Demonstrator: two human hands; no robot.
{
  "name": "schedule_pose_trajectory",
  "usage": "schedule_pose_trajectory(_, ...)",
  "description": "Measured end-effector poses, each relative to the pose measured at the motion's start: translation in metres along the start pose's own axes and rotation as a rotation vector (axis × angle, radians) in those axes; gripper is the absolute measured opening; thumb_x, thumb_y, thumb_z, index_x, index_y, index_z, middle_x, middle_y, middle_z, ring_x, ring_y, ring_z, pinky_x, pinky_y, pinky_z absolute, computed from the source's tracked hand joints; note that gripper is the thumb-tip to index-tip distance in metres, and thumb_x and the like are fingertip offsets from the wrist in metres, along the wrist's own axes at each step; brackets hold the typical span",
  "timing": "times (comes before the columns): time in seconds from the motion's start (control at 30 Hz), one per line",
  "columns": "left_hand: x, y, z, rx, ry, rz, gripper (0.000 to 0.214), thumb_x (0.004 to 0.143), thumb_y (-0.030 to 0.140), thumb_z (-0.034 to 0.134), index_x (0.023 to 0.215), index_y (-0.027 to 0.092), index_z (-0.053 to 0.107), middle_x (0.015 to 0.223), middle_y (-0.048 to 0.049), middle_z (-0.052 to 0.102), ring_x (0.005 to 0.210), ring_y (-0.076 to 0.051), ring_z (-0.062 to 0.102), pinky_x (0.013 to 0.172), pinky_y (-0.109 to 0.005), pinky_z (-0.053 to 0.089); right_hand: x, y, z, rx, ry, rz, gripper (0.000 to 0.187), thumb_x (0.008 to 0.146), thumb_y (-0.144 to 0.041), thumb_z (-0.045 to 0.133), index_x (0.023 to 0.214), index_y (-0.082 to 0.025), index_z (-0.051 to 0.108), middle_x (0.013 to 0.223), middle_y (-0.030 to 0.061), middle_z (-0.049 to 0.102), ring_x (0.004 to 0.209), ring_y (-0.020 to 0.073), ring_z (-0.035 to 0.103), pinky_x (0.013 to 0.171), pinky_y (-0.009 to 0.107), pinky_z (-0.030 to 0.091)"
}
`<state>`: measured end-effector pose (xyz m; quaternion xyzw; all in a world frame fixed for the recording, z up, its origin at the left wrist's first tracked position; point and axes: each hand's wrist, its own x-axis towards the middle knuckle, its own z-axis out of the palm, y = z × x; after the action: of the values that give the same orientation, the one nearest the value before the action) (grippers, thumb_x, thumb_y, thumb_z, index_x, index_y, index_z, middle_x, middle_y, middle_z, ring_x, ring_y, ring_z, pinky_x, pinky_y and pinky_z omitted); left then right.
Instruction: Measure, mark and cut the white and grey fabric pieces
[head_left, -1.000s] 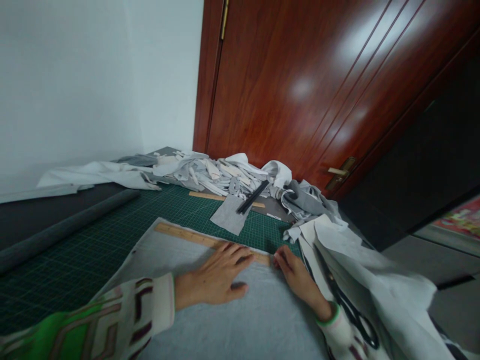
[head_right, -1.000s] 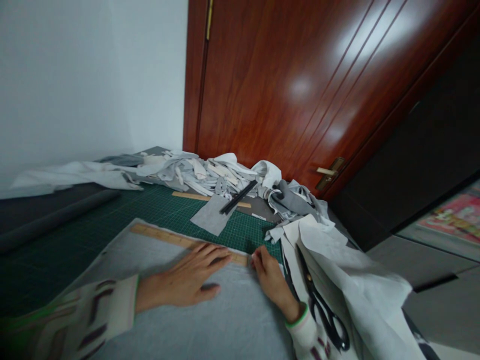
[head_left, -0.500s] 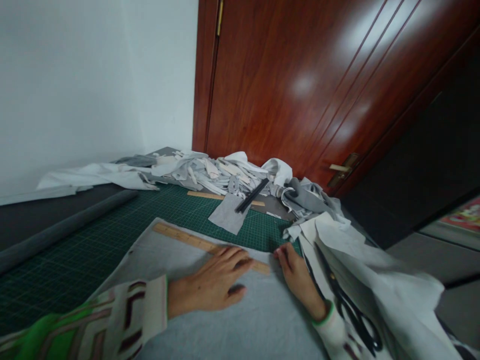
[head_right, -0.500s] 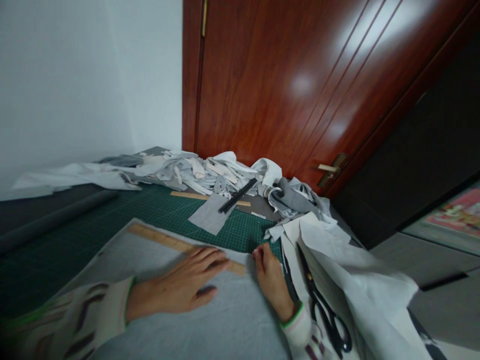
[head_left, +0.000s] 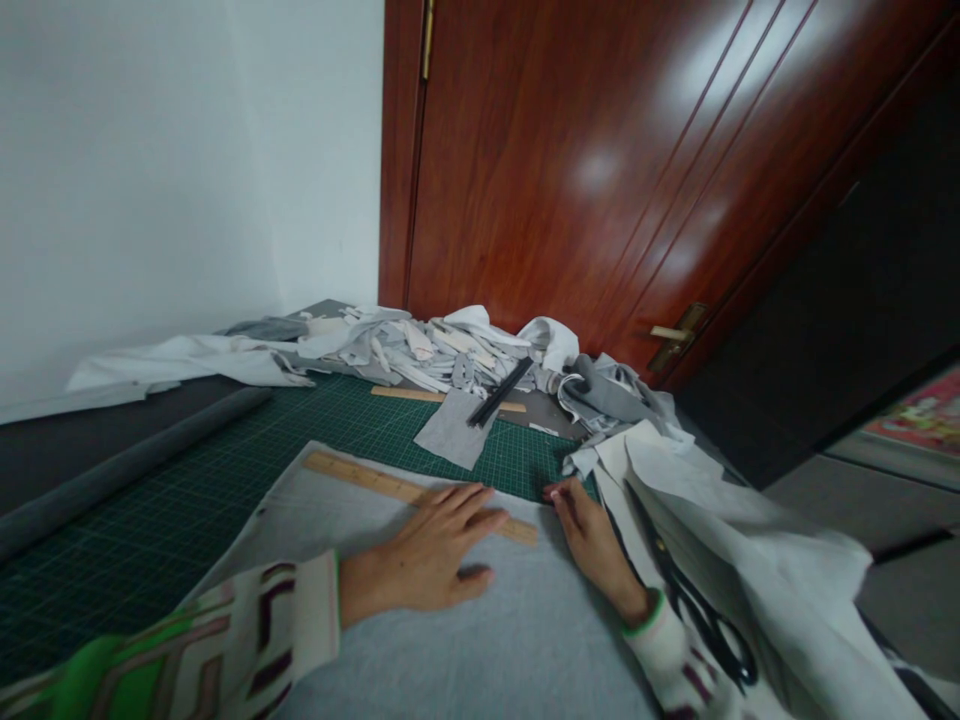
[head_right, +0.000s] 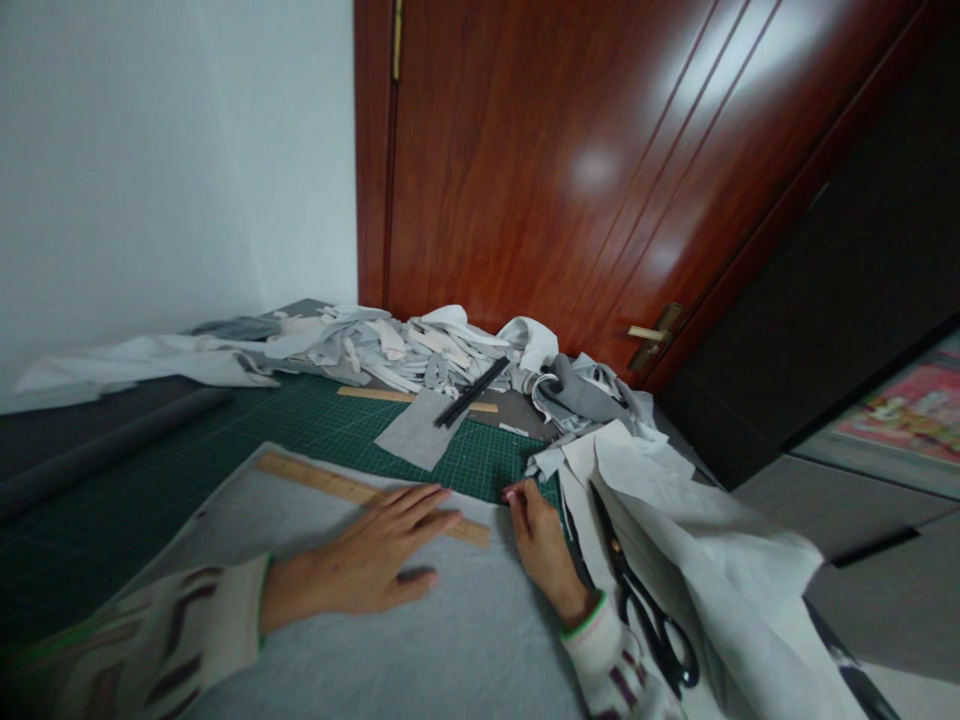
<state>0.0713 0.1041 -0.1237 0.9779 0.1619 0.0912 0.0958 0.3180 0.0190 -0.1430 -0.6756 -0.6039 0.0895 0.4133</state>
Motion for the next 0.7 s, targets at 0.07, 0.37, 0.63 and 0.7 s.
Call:
schedule_pose_trajectory(0.07, 0.0, -0.002, 0.002, 0.0, 0.014, 0.005, 0.065, 0.088, 0.039, 0.064, 0.148, 0.018, 0.046, 0.156, -0.0183, 0.041, 0.146, -0.037, 0.034, 0.115, -0.058, 0.032, 0.0, -0.006, -0.003, -0.013, 0.015, -0.002, 0.021, 0.099, -0.039, 0.039, 0.091, -0.024, 0.051, 0.08, 0.0037, 0.066, 0.073, 0.0207, 0.067, 0.069, 0.031, 0.049)
schedule_pose_trajectory(0.37, 0.001, -0.004, 0.007, 0.025, 0.053, 0.013, 0.064, 0.087, 0.041, 0.063, 0.146, 0.022, 0.046, 0.154, -0.0158, 0.045, 0.143, -0.036, 0.039, 0.113, -0.057, 0.036, -0.007, -0.031, -0.012, -0.13, -0.004, -0.014, 0.02, 0.094, -0.029, 0.044, 0.097, -0.021, 0.062, 0.068, 0.0009, 0.067, 0.055, 0.0178, 0.06, 0.054, 0.028, 0.039)
schedule_pose_trajectory(0.63, 0.0, -0.004, 0.007, 0.02, 0.05, 0.018, 0.064, 0.088, 0.042, 0.063, 0.146, 0.019, 0.047, 0.155, -0.019, 0.043, 0.144, -0.038, 0.037, 0.114, -0.059, 0.033, -0.012, -0.037, 0.001, -0.334, -0.23, -0.143, 0.021, 0.097, -0.02, 0.043, 0.089, -0.018, 0.062, 0.081, 0.0065, 0.07, 0.074, 0.0226, 0.068, 0.068, 0.032, 0.048)
schedule_pose_trajectory(0.7, 0.0, -0.005, 0.008, 0.002, 0.066, 0.029, 0.064, 0.088, 0.042, 0.064, 0.146, 0.019, 0.047, 0.154, -0.0194, 0.043, 0.143, -0.039, 0.038, 0.113, -0.06, 0.034, -0.011, -0.035, 0.001, -0.369, -0.241, -0.158, 0.014, 0.097, -0.027, 0.053, 0.094, -0.017, 0.062, 0.086, 0.0077, 0.071, 0.079, 0.0237, 0.069, 0.071, 0.034, 0.051)
